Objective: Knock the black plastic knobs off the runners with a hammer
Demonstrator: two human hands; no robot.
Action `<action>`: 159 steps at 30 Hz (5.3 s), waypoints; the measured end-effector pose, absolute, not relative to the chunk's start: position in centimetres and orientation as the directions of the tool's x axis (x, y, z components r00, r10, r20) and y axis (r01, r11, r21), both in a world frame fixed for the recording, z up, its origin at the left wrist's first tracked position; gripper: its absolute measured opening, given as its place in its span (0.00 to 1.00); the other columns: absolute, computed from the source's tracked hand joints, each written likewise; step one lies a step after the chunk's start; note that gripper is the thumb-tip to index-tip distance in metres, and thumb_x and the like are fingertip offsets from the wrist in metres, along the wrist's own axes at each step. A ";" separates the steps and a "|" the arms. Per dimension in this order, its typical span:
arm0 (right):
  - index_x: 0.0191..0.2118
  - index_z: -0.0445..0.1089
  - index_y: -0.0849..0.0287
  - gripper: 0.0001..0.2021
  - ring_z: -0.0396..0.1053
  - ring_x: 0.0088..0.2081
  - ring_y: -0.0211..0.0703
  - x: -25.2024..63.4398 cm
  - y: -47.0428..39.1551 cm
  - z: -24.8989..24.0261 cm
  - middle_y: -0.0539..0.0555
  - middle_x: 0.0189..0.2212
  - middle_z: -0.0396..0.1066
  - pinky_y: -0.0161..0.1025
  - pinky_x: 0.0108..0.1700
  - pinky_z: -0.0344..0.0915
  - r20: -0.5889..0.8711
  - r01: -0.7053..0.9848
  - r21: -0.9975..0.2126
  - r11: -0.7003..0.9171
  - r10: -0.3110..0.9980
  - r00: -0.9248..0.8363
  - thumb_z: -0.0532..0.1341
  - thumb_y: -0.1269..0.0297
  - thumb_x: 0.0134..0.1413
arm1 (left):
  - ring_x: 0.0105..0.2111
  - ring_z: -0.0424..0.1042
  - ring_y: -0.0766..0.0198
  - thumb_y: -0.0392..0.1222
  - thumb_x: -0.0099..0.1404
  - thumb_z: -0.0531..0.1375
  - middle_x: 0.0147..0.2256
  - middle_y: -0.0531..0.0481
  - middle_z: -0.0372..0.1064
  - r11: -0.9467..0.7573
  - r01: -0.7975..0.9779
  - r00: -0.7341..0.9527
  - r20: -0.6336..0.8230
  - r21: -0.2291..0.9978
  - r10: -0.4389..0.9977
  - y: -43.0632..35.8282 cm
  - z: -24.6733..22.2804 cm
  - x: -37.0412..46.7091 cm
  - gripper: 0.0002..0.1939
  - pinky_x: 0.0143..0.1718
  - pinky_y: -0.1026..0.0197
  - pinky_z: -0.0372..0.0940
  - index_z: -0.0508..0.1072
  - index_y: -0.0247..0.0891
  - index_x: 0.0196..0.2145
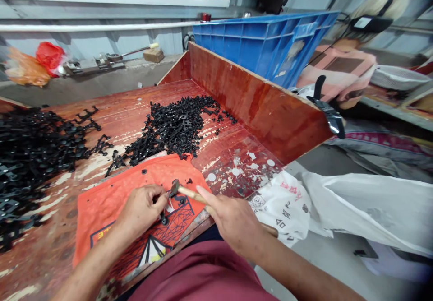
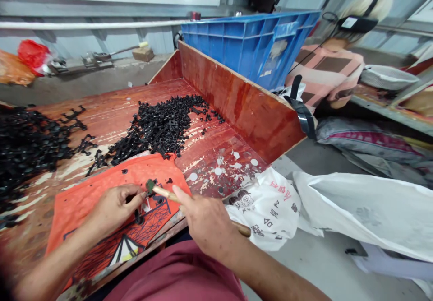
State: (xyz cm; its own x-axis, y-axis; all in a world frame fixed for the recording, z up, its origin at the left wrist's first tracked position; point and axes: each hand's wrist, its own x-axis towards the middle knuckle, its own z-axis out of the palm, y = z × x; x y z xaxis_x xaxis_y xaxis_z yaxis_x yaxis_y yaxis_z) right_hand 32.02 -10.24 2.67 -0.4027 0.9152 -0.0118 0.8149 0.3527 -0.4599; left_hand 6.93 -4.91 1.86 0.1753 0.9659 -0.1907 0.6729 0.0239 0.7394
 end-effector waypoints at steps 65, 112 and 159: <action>0.62 0.67 0.45 0.24 0.74 0.41 0.45 31.8 -6.2 2.1 0.47 0.44 0.77 0.38 0.47 0.68 -0.051 0.501 -0.859 0.107 0.955 -0.291 0.58 0.70 0.62 | 0.11 0.54 0.73 0.50 0.48 0.67 0.13 0.55 0.61 0.510 0.042 -0.160 -0.498 0.859 0.852 -0.2 2.2 -0.5 0.17 0.13 0.69 0.46 0.65 0.37 0.18; 0.71 0.51 0.51 0.30 0.73 0.34 0.43 24.3 -0.7 3.9 0.55 0.37 0.78 0.35 0.37 0.69 0.140 0.725 -0.383 0.573 0.812 -0.567 0.54 0.71 0.65 | 0.10 0.58 0.75 0.57 0.46 0.72 0.16 0.56 0.68 0.553 -0.008 0.118 -0.548 0.833 0.828 1.1 -0.3 -2.0 0.25 0.12 0.72 0.45 0.65 0.37 0.26; 0.71 0.50 0.46 0.31 0.74 0.32 0.46 24.3 -0.5 4.6 0.53 0.37 0.78 0.38 0.35 0.68 0.029 0.765 -0.343 0.545 0.820 -0.572 0.55 0.69 0.64 | 0.10 0.57 0.74 0.51 0.50 0.69 0.16 0.55 0.66 0.486 0.005 0.034 -0.486 0.874 0.873 0.6 -0.5 -1.3 0.19 0.11 0.72 0.48 0.66 0.37 0.25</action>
